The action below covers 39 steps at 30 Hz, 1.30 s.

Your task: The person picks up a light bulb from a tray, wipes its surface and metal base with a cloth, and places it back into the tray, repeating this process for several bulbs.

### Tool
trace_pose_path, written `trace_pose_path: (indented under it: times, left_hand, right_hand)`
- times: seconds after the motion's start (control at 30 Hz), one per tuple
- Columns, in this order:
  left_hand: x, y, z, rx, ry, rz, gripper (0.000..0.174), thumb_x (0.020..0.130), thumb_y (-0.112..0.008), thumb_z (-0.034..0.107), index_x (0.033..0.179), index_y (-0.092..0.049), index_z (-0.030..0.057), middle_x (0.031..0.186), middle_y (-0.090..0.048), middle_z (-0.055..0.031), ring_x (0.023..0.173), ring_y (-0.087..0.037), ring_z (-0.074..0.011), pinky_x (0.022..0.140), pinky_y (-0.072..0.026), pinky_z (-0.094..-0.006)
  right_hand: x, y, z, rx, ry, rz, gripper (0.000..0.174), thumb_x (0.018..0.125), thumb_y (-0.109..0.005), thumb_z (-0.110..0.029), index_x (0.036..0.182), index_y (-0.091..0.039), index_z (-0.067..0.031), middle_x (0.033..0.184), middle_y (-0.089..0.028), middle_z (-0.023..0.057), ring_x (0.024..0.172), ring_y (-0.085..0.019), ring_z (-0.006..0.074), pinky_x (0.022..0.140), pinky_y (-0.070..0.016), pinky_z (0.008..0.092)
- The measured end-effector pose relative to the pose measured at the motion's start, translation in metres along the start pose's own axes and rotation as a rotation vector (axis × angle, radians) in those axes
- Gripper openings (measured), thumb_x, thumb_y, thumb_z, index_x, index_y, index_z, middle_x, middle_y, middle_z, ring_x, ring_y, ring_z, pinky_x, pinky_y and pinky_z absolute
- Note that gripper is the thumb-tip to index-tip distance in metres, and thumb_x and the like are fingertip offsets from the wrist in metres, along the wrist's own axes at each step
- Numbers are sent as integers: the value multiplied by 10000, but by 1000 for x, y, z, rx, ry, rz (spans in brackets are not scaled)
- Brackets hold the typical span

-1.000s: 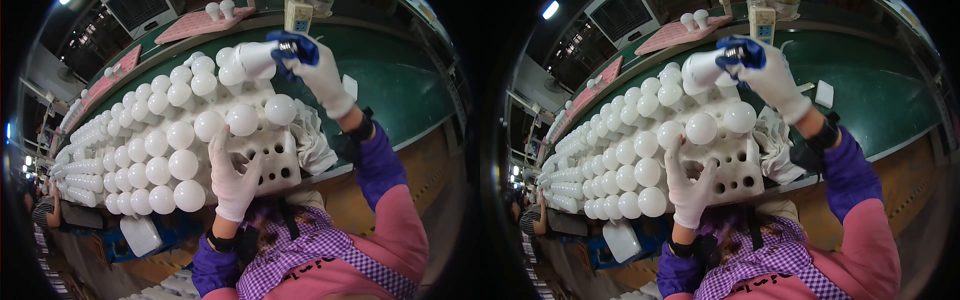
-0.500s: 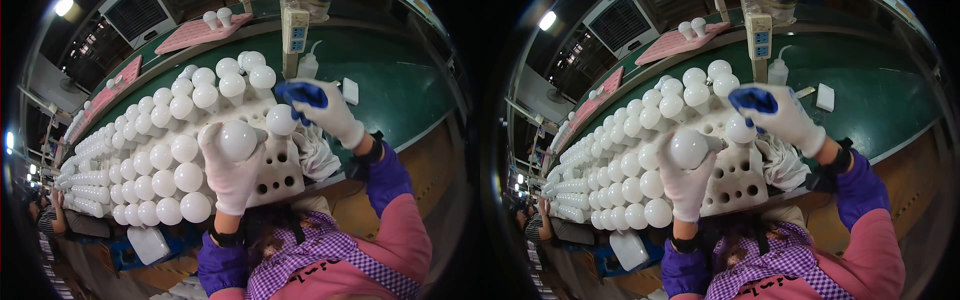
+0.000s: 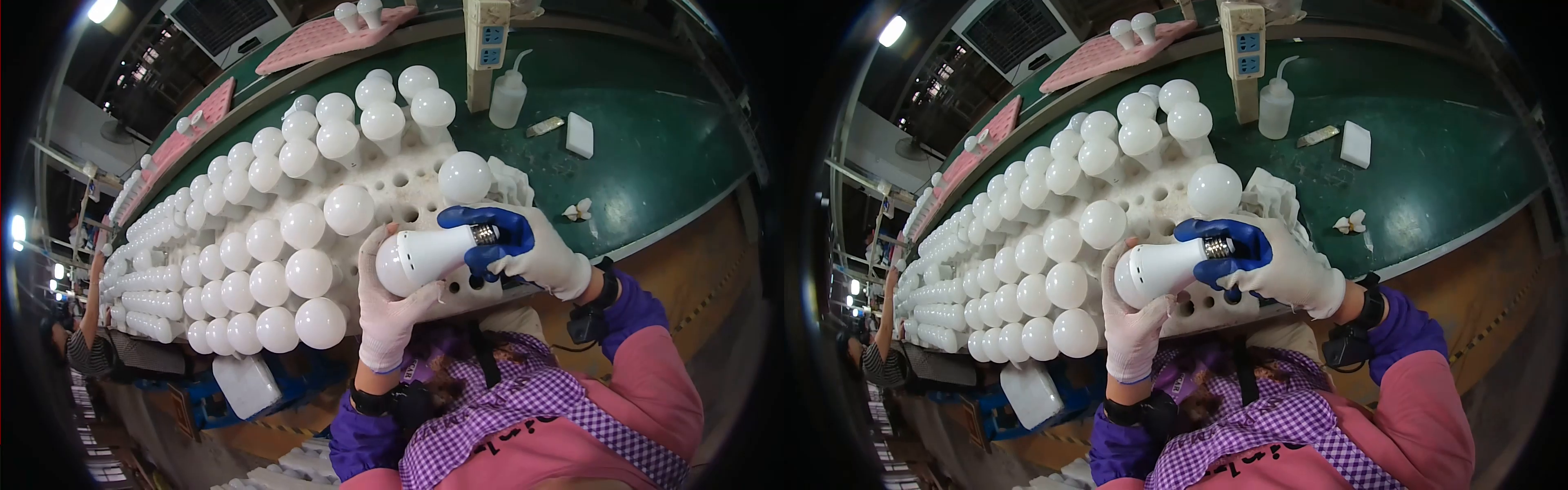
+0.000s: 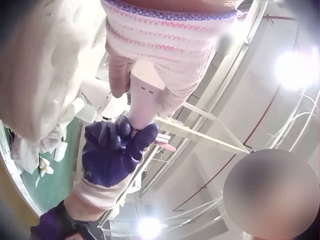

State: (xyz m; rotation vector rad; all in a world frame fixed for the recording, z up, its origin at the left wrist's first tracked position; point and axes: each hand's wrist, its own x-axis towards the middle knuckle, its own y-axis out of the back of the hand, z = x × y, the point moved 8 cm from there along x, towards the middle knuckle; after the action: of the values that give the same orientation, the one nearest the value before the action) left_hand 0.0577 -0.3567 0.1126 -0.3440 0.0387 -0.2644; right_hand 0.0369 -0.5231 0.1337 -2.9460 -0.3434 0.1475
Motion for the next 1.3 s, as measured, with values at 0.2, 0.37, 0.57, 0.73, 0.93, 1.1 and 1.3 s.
trace_pose_path:
  times: [0.2, 0.37, 0.57, 0.73, 0.93, 1.1, 1.3]
  left_hand:
    - [-5, 0, -7, -109, 143, -137, 782, 668, -773, 28, 1336, -367, -8, 1175, -510, -149, 979, -621, -244, 747, -575, -330]
    - [-11, -7, -6, -166, 179, -145, 767, 710, -747, 67, 1355, -339, -7, 1181, -511, -162, 966, -629, -258, 702, -580, -340]
    - [-11, -4, -6, -204, 91, -102, 600, 907, -577, 287, 1365, -335, -16, 1196, -521, -180, 968, -637, -285, 686, -585, -347]
    - [-6, 1, -10, -194, 138, -5, 561, 999, -297, 431, 1344, -359, -7, 1176, -567, -211, 946, -653, -309, 591, -587, -341]
    - [-9, 4, -12, -228, 181, -4, 563, 963, -425, 357, 1364, -342, -29, 1185, -568, -225, 931, -659, -315, 590, -590, -349]
    - [-10, 3, -11, -267, 183, -52, 700, 847, -580, 214, 1415, -269, -53, 1195, -556, -235, 940, -658, -330, 624, -600, -367]
    - [-11, 0, -10, -367, 143, -56, 808, 757, -638, 69, 1443, -227, -38, 1231, -525, -215, 972, -645, -329, 693, -592, -365]
  right_hand:
    - [-4, 2, 5, -60, 56, -39, 560, 761, -787, -164, 1252, -575, 3, 1123, -646, 56, 932, -611, 121, 824, -499, 263]
    - [-11, -2, -22, -594, 414, -88, 614, 687, -764, -63, 1271, -572, -59, 1224, -617, 130, 1107, -590, 256, 1003, -414, 353]
    - [-20, 1, -17, -932, 543, 2, 605, 590, -860, -285, 1070, -631, 1, 1018, -656, 141, 874, -637, 320, 791, -491, 368]
    - [-23, -1, -14, -889, 567, 39, 607, 578, -857, -295, 1049, -614, 0, 1024, -649, 143, 867, -637, 321, 773, -488, 369]
    - [-20, -11, -27, -781, 448, 38, 561, 682, -795, -213, 1196, -614, -81, 1087, -657, 131, 990, -625, 322, 868, -468, 383]
    - [-16, -10, -19, -708, 491, 16, 558, 692, -817, -195, 1160, -588, 5, 1089, -668, 138, 961, -657, 251, 846, -486, 328]
    - [-13, -1, -8, -563, 369, 38, 573, 717, -799, -116, 1228, -575, 13, 1148, -663, 103, 1028, -632, 172, 929, -467, 303]
